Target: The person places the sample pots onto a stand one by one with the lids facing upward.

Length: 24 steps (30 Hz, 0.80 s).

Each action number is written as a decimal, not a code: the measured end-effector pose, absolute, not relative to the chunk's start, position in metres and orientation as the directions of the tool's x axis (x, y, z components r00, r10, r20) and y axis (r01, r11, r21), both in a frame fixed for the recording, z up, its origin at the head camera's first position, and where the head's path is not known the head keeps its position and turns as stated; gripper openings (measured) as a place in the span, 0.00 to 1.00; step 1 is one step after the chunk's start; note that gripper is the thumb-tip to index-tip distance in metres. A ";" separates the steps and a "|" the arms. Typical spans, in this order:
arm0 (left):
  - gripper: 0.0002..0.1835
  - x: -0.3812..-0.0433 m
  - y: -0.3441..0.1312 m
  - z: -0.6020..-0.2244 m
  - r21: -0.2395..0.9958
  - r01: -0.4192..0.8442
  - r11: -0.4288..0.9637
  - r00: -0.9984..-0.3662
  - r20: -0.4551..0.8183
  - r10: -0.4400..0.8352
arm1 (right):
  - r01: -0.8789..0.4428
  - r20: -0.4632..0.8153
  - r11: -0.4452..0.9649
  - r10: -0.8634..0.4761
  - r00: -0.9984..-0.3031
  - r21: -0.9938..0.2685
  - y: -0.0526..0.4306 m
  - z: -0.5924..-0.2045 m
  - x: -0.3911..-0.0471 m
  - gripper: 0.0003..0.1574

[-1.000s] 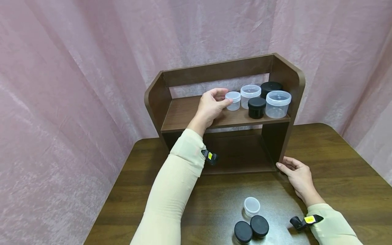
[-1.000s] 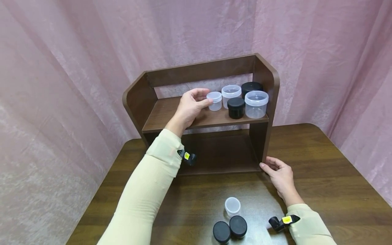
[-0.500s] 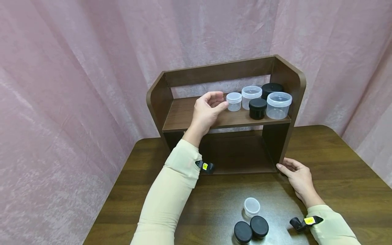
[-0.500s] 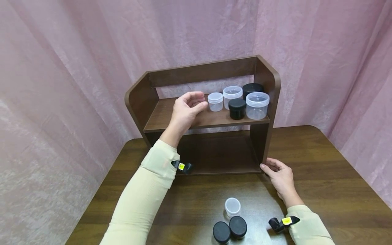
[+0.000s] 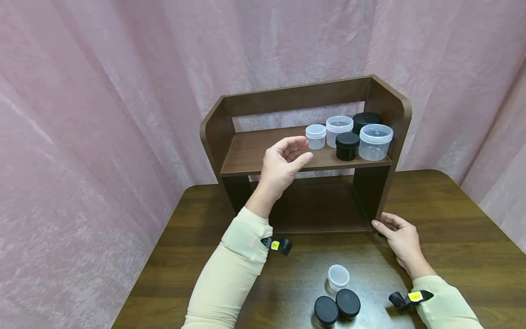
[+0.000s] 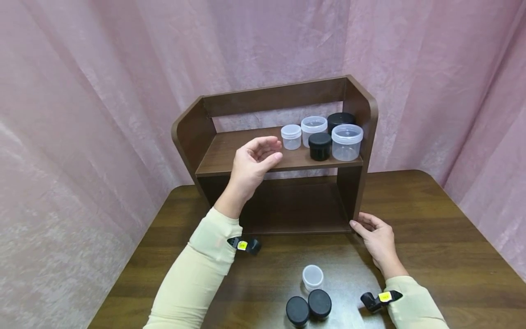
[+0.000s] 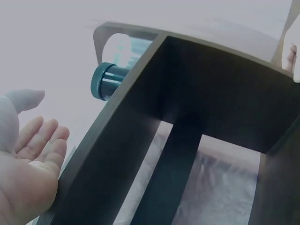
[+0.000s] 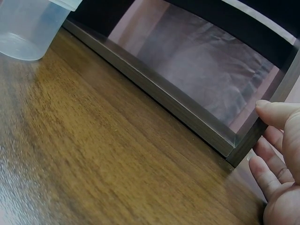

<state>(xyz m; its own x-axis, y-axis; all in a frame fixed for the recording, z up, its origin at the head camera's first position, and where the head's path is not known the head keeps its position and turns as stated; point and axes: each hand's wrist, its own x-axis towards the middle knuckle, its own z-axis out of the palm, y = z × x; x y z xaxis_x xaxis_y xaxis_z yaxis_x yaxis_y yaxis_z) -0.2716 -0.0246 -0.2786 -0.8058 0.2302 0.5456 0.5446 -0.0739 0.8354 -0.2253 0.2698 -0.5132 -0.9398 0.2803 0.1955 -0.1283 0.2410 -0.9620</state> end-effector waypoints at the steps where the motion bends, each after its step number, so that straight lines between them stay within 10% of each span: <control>1: 0.20 -0.270 -0.025 -0.280 0.835 0.545 -0.073 -0.803 0.545 0.240 | -0.129 0.195 0.237 0.282 -0.939 -0.963 0.270 -0.513 -0.225 0.31; 24: 0.17 -0.216 -0.038 -0.374 0.881 0.470 0.051 -0.784 0.390 0.483 | -0.138 0.207 0.246 0.278 -0.938 -0.959 0.270 -0.512 -0.225 0.30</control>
<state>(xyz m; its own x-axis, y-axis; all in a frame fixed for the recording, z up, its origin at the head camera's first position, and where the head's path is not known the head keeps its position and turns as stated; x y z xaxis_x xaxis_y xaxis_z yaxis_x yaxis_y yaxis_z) -0.2159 -0.0378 -0.3738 -0.7842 0.4825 0.3901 0.4696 0.0507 0.8814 -0.2252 0.2695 -0.5125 -0.9380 0.2783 0.2066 -0.1384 0.2456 -0.9594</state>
